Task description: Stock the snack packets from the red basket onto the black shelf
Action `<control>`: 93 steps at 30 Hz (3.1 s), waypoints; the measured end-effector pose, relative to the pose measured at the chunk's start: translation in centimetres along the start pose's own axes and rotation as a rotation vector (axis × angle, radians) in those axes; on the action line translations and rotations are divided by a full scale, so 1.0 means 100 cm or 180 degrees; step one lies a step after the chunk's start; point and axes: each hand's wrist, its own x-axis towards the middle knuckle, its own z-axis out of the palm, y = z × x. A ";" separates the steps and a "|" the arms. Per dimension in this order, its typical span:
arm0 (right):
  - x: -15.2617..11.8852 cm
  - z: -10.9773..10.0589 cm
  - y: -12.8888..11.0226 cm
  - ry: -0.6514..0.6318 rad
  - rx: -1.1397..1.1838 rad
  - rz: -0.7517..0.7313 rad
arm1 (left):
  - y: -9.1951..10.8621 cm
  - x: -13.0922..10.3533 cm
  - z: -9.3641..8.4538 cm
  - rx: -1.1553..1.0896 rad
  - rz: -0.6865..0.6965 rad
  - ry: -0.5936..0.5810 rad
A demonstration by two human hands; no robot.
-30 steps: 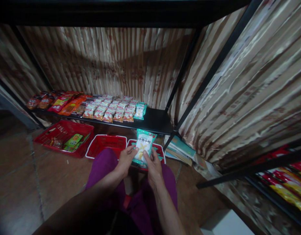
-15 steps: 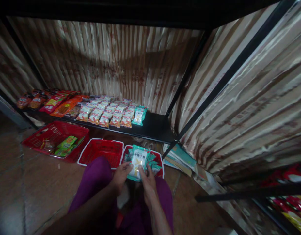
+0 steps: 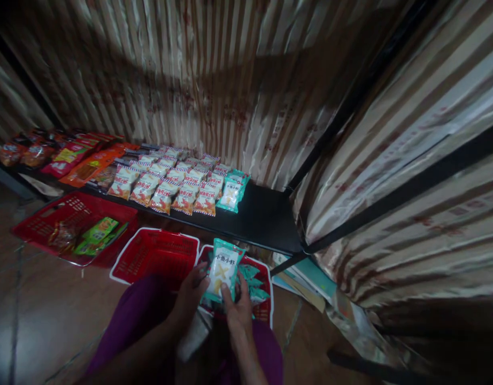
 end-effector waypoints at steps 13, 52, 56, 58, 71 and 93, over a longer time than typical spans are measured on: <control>0.149 0.048 -0.070 0.0106 -0.0654 -0.1433 | 0.068 0.107 0.070 0.2093 0.2052 -0.0151; 0.210 0.076 -0.056 0.0636 -0.2370 -0.1941 | 0.059 0.162 0.073 0.3332 0.2854 -0.0099; 0.213 0.071 -0.053 0.0652 -0.2249 -0.1932 | 0.058 0.162 0.072 0.3323 0.2894 -0.0037; 0.214 0.069 -0.052 0.0642 -0.2141 -0.1919 | 0.058 0.162 0.072 0.3317 0.2853 -0.0043; 0.212 0.076 -0.054 0.0626 -0.1918 -0.2171 | 0.058 0.166 0.066 0.3620 0.2998 -0.0012; 0.214 0.077 -0.048 0.0506 -0.2028 -0.2025 | 0.060 0.173 0.059 0.3627 0.2968 0.0047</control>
